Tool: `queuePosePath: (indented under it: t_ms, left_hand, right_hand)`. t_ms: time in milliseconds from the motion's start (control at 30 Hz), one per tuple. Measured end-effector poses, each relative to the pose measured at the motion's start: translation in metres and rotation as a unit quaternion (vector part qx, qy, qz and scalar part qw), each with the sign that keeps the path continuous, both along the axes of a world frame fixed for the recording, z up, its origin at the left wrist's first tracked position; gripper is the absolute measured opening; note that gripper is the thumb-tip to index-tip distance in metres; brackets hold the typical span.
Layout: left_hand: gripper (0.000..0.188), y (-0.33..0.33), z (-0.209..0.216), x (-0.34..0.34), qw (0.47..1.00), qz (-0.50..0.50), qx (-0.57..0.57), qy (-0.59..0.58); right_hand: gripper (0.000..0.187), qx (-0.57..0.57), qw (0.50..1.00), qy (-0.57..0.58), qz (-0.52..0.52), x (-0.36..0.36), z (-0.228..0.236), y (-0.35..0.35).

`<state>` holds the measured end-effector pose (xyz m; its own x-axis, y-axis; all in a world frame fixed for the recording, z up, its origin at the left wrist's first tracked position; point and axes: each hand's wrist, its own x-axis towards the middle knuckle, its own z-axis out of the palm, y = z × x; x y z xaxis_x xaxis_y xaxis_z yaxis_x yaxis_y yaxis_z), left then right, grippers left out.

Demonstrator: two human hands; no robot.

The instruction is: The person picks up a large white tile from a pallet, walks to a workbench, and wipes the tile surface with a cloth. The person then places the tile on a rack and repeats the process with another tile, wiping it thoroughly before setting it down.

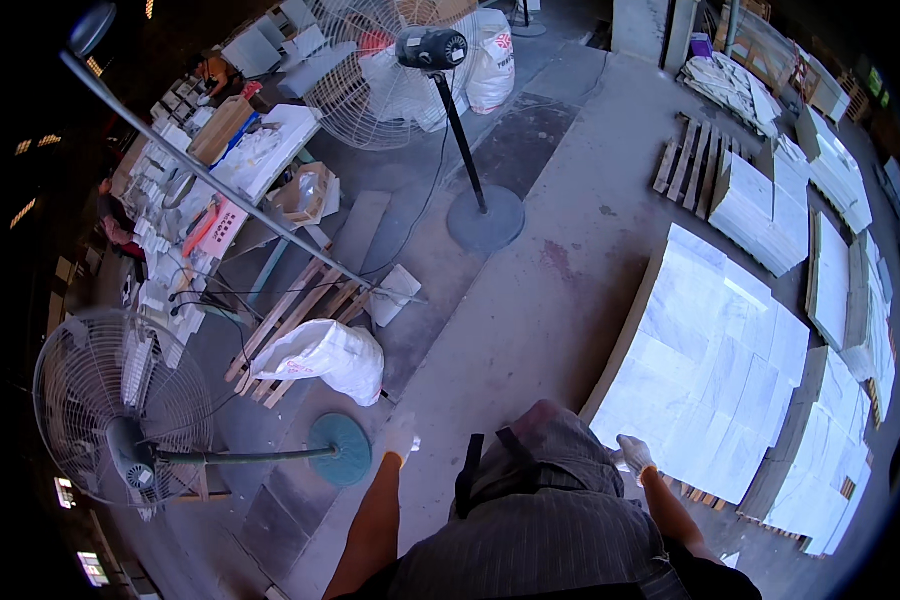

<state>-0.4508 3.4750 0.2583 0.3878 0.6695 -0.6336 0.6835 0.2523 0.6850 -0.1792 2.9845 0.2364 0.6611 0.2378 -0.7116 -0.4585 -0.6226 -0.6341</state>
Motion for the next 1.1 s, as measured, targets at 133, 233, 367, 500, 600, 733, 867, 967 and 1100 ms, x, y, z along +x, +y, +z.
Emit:
queuePosePath:
  t_ms: [133,233,367,500,600,733,867,967,1100]
  left_hand:
    - [0.037,0.011,0.038,0.158,0.994,-0.067,-0.042,-0.069]
    - [0.043,-0.004,0.053,0.256,0.983,-0.164,-0.056,-0.065]
    - [0.049,0.001,0.042,0.334,0.963,-0.261,-0.065,-0.021]
    - [0.048,0.055,-0.013,0.348,0.943,-0.319,-0.059,0.076]
    - [0.047,0.075,0.011,0.395,0.951,-0.288,-0.049,0.102]
    - [0.045,0.113,-0.004,0.445,0.955,-0.281,-0.027,0.094]
    - [0.041,0.127,-0.048,0.511,0.921,-0.369,-0.013,0.121]
    - [0.035,0.157,-0.062,0.576,0.872,-0.477,0.038,0.101]
    - [0.026,0.215,-0.082,0.690,0.713,-0.651,0.258,0.043]
  right_hand:
    - [0.051,-0.041,0.999,0.032,-0.015,0.008,0.013,0.010]
    - [0.050,-0.088,0.995,0.011,0.051,0.038,0.017,0.018]
    - [0.034,-0.043,0.995,-0.077,0.053,0.088,-0.030,0.014]
    - [0.033,0.024,0.989,0.030,-0.141,0.176,-0.021,0.040]
    - [0.044,0.054,0.938,0.137,-0.314,0.264,-0.004,0.060]
    - [0.042,0.090,0.928,0.067,-0.356,0.367,0.002,0.103]
    - [0.046,0.130,0.937,0.009,-0.323,0.443,0.006,0.146]
    - [0.049,0.150,0.939,-0.019,-0.308,0.506,0.017,0.185]
    - [0.050,0.119,0.932,-0.030,-0.340,0.578,0.001,0.198]
